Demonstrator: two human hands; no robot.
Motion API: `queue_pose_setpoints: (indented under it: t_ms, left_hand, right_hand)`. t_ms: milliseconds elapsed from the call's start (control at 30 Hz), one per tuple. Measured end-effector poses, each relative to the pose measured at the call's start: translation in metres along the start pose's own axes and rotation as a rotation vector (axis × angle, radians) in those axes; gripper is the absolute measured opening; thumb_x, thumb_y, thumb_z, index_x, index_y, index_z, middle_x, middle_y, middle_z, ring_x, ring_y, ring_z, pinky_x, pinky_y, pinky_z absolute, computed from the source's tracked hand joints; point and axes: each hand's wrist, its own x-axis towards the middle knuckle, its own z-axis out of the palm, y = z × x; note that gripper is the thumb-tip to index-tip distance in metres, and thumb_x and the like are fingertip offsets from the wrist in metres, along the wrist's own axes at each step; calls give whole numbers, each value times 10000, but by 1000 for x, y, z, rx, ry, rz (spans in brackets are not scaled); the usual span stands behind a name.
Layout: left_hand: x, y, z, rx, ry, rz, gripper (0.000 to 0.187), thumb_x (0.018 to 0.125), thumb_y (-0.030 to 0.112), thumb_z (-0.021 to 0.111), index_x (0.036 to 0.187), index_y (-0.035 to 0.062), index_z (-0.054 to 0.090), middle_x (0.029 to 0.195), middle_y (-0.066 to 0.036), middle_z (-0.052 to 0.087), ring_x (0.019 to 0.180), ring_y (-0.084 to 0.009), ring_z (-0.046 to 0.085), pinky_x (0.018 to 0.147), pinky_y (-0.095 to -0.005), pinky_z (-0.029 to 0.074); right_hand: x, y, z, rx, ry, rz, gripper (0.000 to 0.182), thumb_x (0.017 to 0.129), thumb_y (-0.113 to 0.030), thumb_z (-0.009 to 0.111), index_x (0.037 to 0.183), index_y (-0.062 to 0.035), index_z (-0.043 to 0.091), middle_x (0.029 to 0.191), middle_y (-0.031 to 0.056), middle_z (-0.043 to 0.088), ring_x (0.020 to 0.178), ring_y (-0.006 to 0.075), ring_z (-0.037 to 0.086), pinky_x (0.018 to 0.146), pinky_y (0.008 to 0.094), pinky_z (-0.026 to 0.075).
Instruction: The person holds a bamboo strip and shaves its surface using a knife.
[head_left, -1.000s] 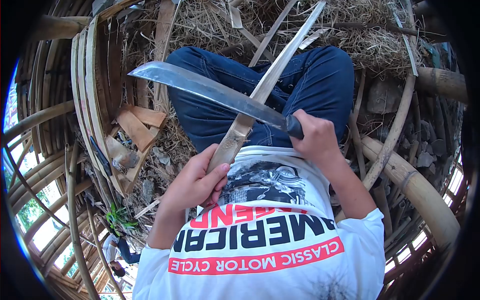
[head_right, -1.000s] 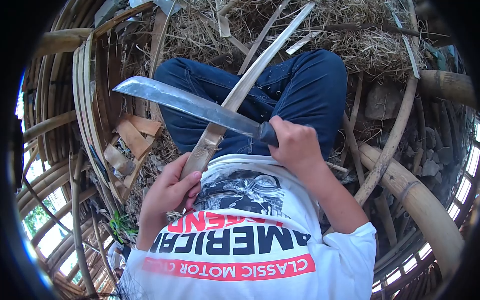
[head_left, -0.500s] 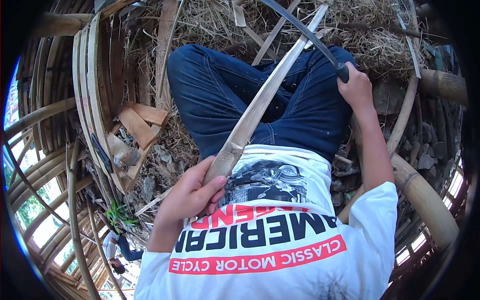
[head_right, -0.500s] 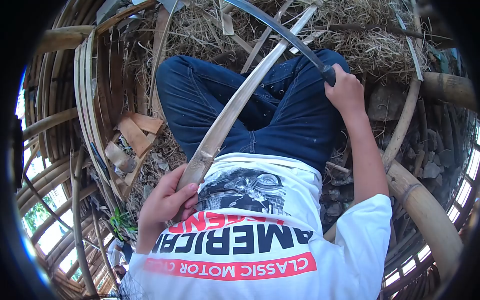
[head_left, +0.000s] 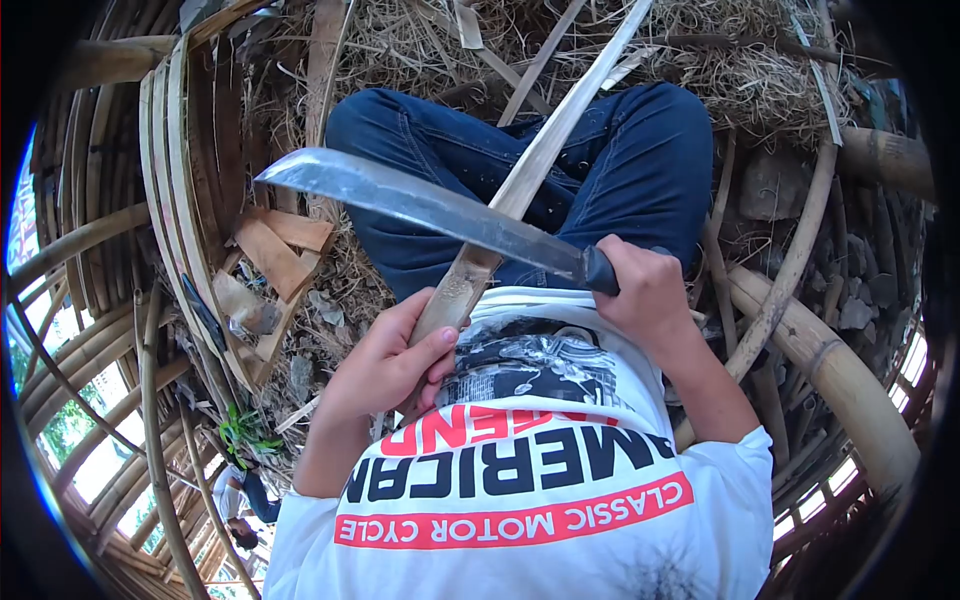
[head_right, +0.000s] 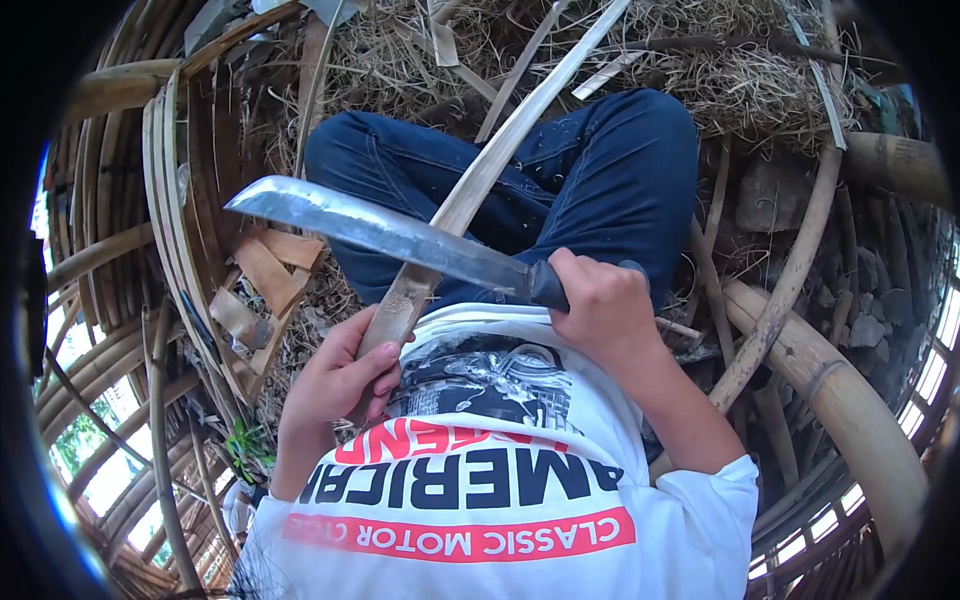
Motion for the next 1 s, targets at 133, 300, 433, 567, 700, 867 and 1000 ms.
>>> queue_pose_setpoints:
  t_ms: [133,300,433,567,700,867,1000]
  left_hand:
    - [-4,2,6,-13,-13,-12,216,1039,161,505,1198,16,488,637,9,495,457,-67,478,432,-212,412]
    - [-1,-4,4,-58,-18,4,159,1045,128,479,1169,29,490,661,24,500,488,-51,510,439,-199,408]
    - [-8,3,5,-60,-1,-15,197,1036,129,497,1192,10,487,643,12,485,462,-64,482,428,-209,405]
    - [-13,10,4,-48,5,-40,165,1043,112,475,1175,14,490,648,25,487,491,-48,506,438,-196,403]
    - [-12,10,3,-56,8,1,173,1040,112,481,1181,13,495,649,22,490,488,-48,502,437,-195,395]
    - [-36,2,-4,-118,6,-37,191,1033,126,500,1182,6,498,647,14,499,466,-51,493,432,-197,393]
    - [-45,-2,-6,-143,-6,-67,175,1033,128,500,1153,2,490,640,15,498,461,-53,499,420,-206,396]
  right_hand:
    - [10,16,-3,-94,6,25,224,707,-70,708,885,-65,573,719,132,647,674,333,670,602,428,516]
    - [22,45,1,-135,40,-37,280,677,-62,729,910,-67,574,736,126,653,694,335,671,614,434,523]
    - [35,56,8,-139,107,-71,281,679,-67,730,914,-73,577,740,124,659,699,336,673,617,438,524]
    - [46,70,4,-185,125,19,250,704,-78,718,913,-84,581,753,124,668,718,342,676,624,440,529]
    - [53,78,0,-220,135,-20,217,736,-98,701,920,-98,585,764,129,675,737,354,680,646,455,541]
    - [80,113,-10,-429,117,323,248,796,-218,699,997,-119,591,826,208,693,840,429,683,737,541,547]
    - [105,170,-43,-397,167,395,291,812,-230,679,1068,-97,638,913,231,703,906,444,668,804,537,538]
